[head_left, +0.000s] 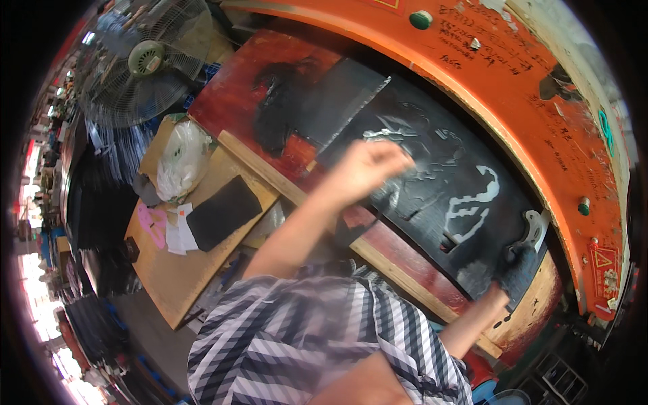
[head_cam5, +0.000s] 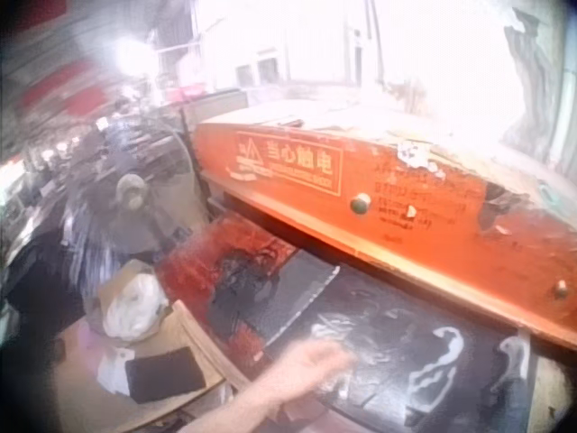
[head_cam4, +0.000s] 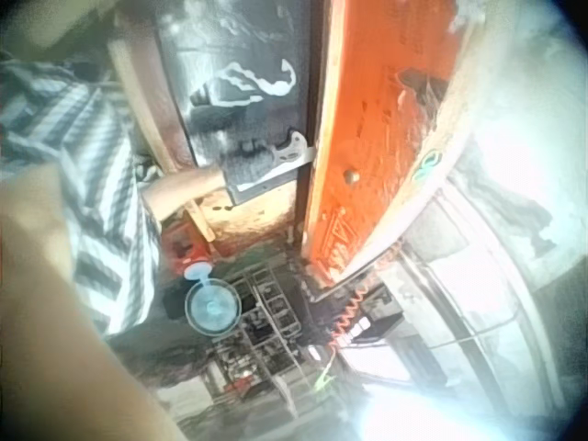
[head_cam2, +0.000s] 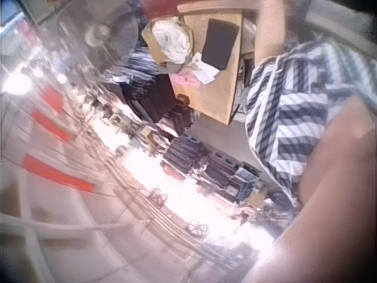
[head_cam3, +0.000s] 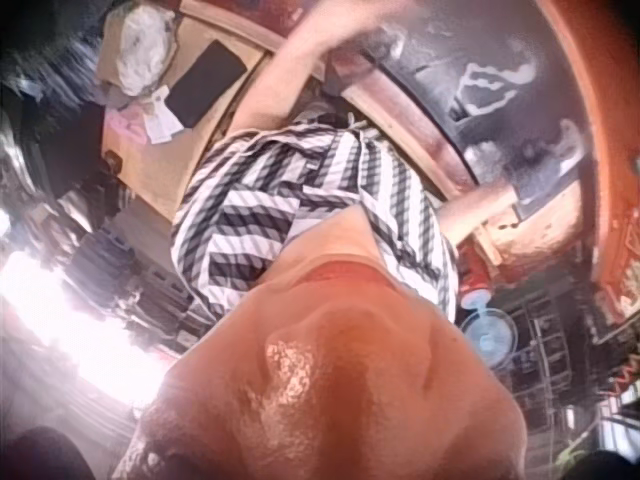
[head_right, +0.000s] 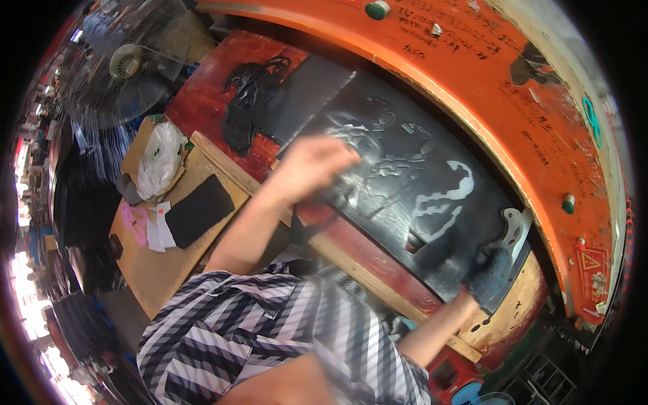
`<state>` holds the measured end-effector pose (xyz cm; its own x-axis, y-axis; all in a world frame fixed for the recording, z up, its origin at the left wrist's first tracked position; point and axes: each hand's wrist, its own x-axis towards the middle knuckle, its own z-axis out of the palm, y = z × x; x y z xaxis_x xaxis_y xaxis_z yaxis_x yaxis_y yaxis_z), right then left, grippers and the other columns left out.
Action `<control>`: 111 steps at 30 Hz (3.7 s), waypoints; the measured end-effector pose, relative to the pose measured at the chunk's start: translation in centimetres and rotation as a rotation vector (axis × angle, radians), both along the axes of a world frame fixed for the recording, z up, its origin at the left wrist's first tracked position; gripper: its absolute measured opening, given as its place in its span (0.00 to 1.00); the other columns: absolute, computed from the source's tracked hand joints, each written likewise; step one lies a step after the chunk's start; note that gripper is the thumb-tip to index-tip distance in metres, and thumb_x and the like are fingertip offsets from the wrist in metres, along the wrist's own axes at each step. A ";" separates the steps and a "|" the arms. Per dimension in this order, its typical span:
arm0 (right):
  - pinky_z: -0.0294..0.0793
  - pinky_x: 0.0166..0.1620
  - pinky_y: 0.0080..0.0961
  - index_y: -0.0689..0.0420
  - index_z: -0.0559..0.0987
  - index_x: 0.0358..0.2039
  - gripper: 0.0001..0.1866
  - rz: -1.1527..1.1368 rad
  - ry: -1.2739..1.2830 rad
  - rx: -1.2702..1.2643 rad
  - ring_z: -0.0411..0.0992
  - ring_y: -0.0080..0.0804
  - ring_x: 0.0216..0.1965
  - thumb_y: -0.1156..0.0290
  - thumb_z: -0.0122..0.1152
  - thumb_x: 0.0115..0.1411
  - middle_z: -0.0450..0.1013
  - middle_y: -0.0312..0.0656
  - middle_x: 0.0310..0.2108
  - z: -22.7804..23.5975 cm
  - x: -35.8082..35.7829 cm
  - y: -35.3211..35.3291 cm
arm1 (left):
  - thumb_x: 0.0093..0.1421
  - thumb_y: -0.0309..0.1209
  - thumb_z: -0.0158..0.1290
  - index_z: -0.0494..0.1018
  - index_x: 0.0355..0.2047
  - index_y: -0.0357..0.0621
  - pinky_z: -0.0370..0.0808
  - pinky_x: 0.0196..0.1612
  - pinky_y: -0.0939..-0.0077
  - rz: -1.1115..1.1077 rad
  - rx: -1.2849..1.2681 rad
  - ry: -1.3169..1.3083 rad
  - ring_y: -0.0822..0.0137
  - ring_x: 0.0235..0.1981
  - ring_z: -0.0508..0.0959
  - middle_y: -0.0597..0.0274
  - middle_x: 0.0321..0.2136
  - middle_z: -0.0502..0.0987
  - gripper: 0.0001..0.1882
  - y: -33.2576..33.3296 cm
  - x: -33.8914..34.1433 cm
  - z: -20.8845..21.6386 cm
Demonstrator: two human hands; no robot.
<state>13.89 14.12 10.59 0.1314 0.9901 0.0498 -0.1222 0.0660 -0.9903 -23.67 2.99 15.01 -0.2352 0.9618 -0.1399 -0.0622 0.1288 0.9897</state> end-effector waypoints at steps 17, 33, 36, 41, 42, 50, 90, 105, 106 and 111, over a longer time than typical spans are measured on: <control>0.71 0.49 0.34 0.52 0.77 0.46 0.26 0.260 -1.290 0.008 0.72 0.44 0.46 0.55 0.66 0.47 0.73 0.47 0.44 -1.3 -11.7 -5.2 | 0.57 0.43 0.55 0.73 0.50 0.45 0.73 0.41 0.67 0.531 -0.303 0.850 0.59 0.32 0.77 0.63 0.33 0.79 0.22 10.0 -32.6 -18.8; 0.73 0.36 0.36 0.57 0.77 0.39 0.15 0.195 -1.266 0.502 0.73 0.46 0.33 0.63 0.58 0.54 0.75 0.49 0.35 -4.6 -14.5 -4.2 | 0.62 0.40 0.51 0.73 0.47 0.34 0.74 0.36 0.82 -0.283 -0.033 0.180 0.72 0.32 0.78 0.55 0.38 0.79 0.21 8.6 -1.0 -9.2; 0.73 0.36 0.34 0.60 0.77 0.38 0.11 0.093 -0.262 0.043 0.74 0.39 0.33 0.68 0.53 0.58 0.76 0.47 0.34 -4.0 -12.3 -3.5 | 0.65 0.51 0.44 0.71 0.48 0.33 0.74 0.35 0.81 -0.358 -0.166 -0.046 0.69 0.32 0.79 0.53 0.39 0.78 0.30 9.3 0.7 -8.8; 0.73 0.44 0.34 0.59 0.80 0.38 0.10 0.402 -0.698 0.383 0.75 0.42 0.39 0.71 0.57 0.56 0.76 0.48 0.38 0.1 -10.6 -3.9 | 0.58 0.65 0.43 0.69 0.50 0.35 0.75 0.39 0.72 -0.376 -0.455 -0.438 0.66 0.36 0.79 0.57 0.40 0.77 0.41 13.9 5.4 -10.0; 0.73 0.41 0.36 0.59 0.78 0.35 0.10 0.440 -0.914 0.597 0.74 0.46 0.37 0.66 0.57 0.56 0.75 0.47 0.36 0.4 -10.8 -3.6 | 0.59 0.59 0.48 0.69 0.50 0.37 0.75 0.39 0.74 -0.276 -0.425 -0.474 0.69 0.36 0.79 0.59 0.39 0.77 0.36 15.1 6.2 -10.4; 0.73 0.42 0.33 0.57 0.78 0.41 0.17 0.496 -0.703 0.119 0.75 0.44 0.38 0.62 0.58 0.54 0.76 0.47 0.37 -0.4 -10.5 0.4 | 0.60 0.32 0.52 0.65 0.57 0.35 0.68 0.52 0.75 -0.436 -0.102 -0.093 0.68 0.51 0.71 0.56 0.51 0.71 0.26 16.6 6.1 -11.1; 0.67 0.52 0.33 0.58 0.77 0.46 0.20 0.298 -0.904 0.088 0.70 0.45 0.50 0.58 0.52 0.60 0.73 0.50 0.47 -4.9 -13.6 3.9 | 0.57 0.28 0.57 0.64 0.57 0.35 0.70 0.46 0.84 -0.486 -0.052 -0.183 0.75 0.41 0.75 0.60 0.44 0.75 0.28 15.6 5.9 -11.8; 0.72 0.36 0.35 0.54 0.76 0.36 0.10 0.562 -0.795 0.480 0.72 0.40 0.32 0.67 0.53 0.54 0.72 0.46 0.31 -1.0 -16.5 -2.1 | 0.60 0.31 0.53 0.67 0.53 0.33 0.72 0.41 0.82 -0.402 -0.039 -0.223 0.74 0.38 0.76 0.59 0.42 0.77 0.22 15.7 6.3 -12.1; 0.73 0.36 0.33 0.55 0.76 0.39 0.11 0.355 -0.909 0.719 0.72 0.39 0.34 0.68 0.52 0.56 0.72 0.46 0.36 -1.5 -15.4 0.2 | 0.60 0.32 0.53 0.66 0.55 0.34 0.72 0.42 0.82 -0.430 -0.023 -0.255 0.74 0.39 0.75 0.60 0.44 0.76 0.23 15.5 6.1 -12.0; 0.73 0.39 0.28 0.57 0.76 0.42 0.14 0.289 -0.888 0.893 0.72 0.33 0.39 0.70 0.55 0.55 0.73 0.43 0.38 -5.7 -15.7 5.4 | 0.61 0.34 0.54 0.62 0.59 0.38 0.72 0.43 0.82 -0.550 0.012 -0.510 0.75 0.42 0.74 0.63 0.49 0.73 0.29 14.0 4.8 -11.5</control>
